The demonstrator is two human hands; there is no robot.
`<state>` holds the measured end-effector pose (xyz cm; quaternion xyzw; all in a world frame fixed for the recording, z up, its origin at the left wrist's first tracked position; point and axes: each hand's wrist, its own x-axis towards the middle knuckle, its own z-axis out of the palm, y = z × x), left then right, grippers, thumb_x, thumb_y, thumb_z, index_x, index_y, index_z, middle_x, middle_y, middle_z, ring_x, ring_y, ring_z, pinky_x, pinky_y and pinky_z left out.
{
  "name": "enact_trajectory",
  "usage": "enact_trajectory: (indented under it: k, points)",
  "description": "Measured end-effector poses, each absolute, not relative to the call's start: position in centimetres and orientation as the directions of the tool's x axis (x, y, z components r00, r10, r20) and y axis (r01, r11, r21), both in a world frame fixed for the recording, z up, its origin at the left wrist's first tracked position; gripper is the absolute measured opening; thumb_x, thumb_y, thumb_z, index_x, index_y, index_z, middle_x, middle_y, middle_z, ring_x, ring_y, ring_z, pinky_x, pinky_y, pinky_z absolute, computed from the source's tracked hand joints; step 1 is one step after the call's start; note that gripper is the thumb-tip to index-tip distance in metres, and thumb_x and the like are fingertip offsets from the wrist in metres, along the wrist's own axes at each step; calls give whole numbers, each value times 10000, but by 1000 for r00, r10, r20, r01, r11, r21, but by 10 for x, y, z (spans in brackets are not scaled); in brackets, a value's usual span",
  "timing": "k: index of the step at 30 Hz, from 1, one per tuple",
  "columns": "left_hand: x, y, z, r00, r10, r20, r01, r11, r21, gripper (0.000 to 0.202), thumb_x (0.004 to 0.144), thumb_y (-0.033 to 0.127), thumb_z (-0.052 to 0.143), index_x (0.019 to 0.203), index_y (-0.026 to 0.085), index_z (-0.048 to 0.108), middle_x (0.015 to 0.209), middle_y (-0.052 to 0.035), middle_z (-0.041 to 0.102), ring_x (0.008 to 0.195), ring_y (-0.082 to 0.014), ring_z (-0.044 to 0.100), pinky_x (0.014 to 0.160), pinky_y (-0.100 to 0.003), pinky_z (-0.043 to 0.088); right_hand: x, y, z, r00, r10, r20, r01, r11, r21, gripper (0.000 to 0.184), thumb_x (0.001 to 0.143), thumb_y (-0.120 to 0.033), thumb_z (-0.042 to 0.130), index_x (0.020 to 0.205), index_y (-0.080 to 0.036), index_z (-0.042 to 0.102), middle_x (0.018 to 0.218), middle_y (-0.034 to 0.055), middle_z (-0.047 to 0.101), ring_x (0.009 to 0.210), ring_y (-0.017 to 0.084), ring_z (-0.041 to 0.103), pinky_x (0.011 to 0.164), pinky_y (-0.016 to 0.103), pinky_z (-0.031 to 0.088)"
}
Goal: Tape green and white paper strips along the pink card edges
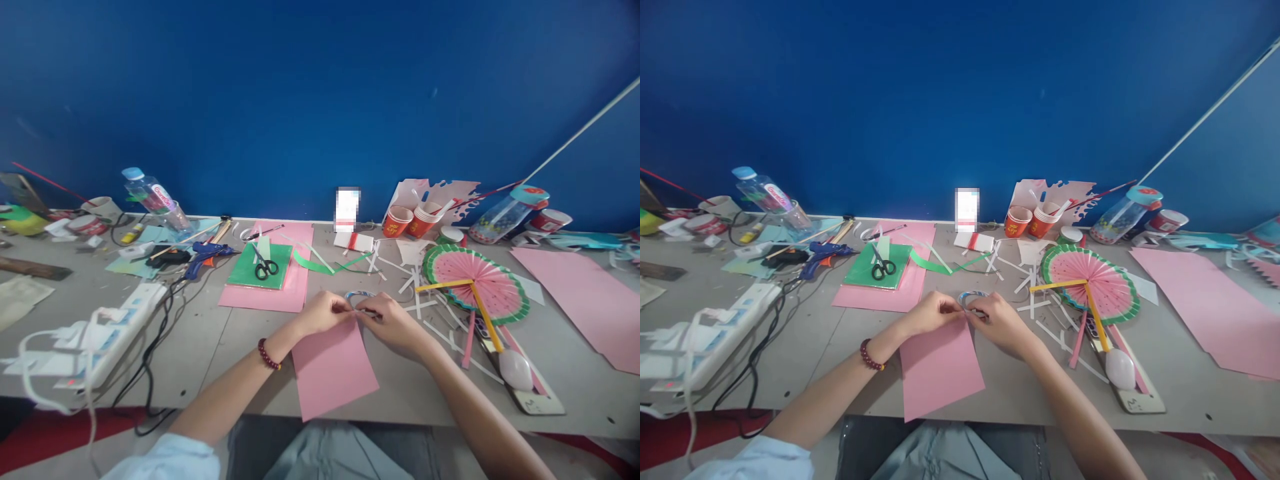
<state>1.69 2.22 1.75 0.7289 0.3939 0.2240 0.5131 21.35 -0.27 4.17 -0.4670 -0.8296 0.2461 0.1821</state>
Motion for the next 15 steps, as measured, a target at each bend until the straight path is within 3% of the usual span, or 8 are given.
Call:
enact_trajectory:
  k: [6,15]
  points:
    - [20,17,19,526,848,-68,447,-207,870,252,800,343,561,724,138,686,698,-23,674,650,-149,565,573,-227,398,211,-3,31,-473,873,119,703,455,-546,153,803,-171,502,768,-192,649,686,10,648,632,142,533,756,295,369]
    - [23,9,29,485,875,-2,532,-293,794,179,791,226,519,761,173,688,703,-5,668,649,-139,558,586,-222,383,204,-5,17,-382,896,226,749,444,-492,93,772,-188,518,725,-194,598,635,0,608,636,150,536,720,288,328]
